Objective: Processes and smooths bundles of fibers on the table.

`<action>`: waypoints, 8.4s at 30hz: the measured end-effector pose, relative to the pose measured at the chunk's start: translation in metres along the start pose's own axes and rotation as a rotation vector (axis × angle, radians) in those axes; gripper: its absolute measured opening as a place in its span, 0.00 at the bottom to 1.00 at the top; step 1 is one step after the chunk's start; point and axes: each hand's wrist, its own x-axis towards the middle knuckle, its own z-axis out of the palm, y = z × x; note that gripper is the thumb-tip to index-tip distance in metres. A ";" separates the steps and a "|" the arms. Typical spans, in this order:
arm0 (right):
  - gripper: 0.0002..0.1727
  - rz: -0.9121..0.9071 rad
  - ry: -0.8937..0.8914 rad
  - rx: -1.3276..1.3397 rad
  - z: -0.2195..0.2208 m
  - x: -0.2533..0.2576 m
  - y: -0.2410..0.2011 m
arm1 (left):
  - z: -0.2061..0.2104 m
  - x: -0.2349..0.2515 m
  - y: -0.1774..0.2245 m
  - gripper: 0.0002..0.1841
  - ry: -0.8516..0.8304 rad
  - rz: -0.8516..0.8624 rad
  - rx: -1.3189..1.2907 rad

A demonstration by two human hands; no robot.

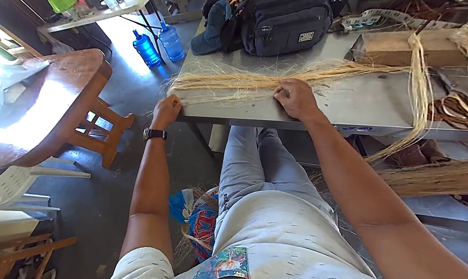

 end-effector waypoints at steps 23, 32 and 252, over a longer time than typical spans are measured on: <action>0.16 0.047 0.034 0.130 -0.005 -0.002 0.000 | 0.001 -0.014 0.000 0.12 0.053 0.055 -0.030; 0.15 0.016 0.054 0.099 -0.001 0.000 0.006 | -0.003 -0.025 0.013 0.19 0.176 -0.013 -0.118; 0.20 -0.122 -0.044 0.866 0.142 0.111 -0.167 | 0.043 0.020 0.023 0.12 0.162 0.164 -0.805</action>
